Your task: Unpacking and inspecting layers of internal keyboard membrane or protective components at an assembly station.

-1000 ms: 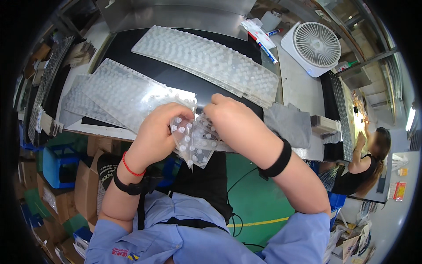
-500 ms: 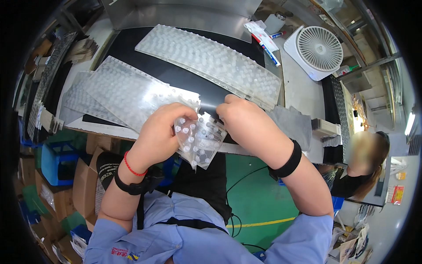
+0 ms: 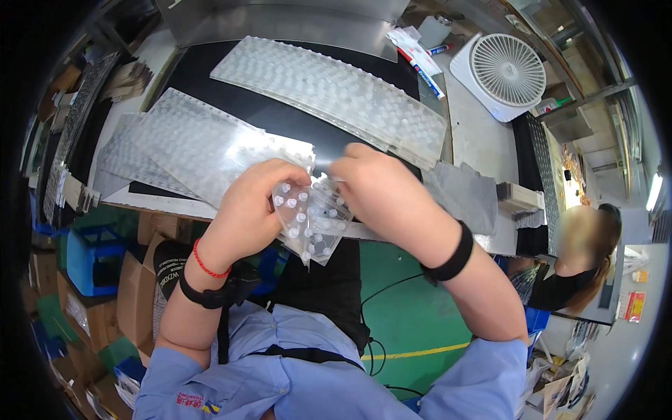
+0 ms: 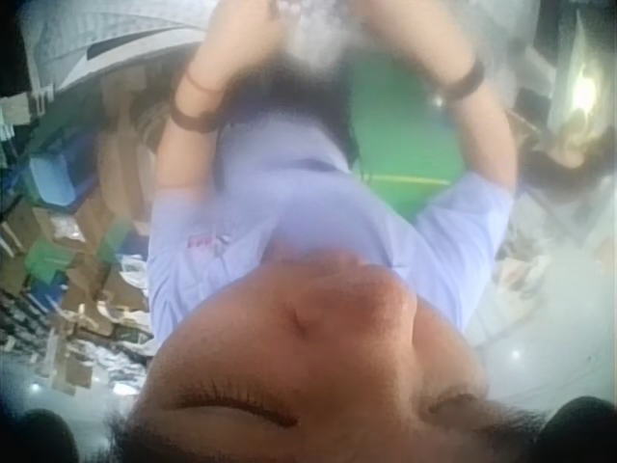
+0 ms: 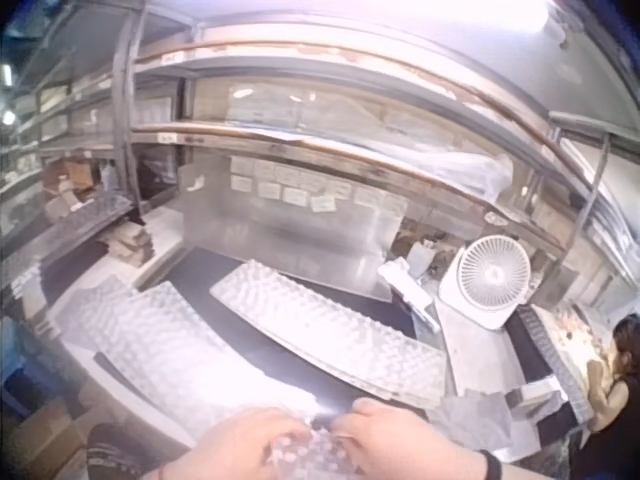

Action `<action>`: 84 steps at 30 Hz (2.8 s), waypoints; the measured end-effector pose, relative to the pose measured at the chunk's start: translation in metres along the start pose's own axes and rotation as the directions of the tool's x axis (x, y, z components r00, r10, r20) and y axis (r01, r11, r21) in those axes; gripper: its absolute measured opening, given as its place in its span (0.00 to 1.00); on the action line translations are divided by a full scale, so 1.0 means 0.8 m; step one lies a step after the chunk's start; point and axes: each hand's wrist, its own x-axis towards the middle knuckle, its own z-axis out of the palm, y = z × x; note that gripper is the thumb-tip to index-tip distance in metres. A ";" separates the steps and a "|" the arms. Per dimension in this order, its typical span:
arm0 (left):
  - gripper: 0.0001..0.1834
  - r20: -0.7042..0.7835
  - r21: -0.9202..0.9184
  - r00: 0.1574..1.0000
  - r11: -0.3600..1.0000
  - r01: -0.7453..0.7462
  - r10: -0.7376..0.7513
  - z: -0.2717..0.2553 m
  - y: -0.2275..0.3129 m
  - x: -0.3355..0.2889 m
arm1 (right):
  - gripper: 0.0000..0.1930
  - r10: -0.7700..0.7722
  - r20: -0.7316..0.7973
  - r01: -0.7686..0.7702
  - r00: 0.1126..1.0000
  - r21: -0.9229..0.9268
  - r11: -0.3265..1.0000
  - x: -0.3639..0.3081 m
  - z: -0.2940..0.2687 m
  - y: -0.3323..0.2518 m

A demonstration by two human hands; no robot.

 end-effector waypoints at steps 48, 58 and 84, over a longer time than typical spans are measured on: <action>0.16 0.019 -0.046 0.999 0.999 0.030 -0.029 -0.002 -0.006 -0.004 | 0.11 0.436 -0.308 -0.418 0.846 0.127 0.900 -0.058 -0.066 0.088; 0.16 0.058 -0.079 0.996 0.994 0.079 -0.075 -0.003 -0.001 0.000 | 0.18 0.735 -0.191 -0.736 0.651 0.078 0.672 -0.078 -0.092 0.279; 0.16 0.109 -0.093 0.992 0.992 0.080 -0.070 -0.012 0.005 0.006 | 0.22 0.281 -0.685 -0.494 0.672 -0.132 0.860 0.139 -0.123 0.353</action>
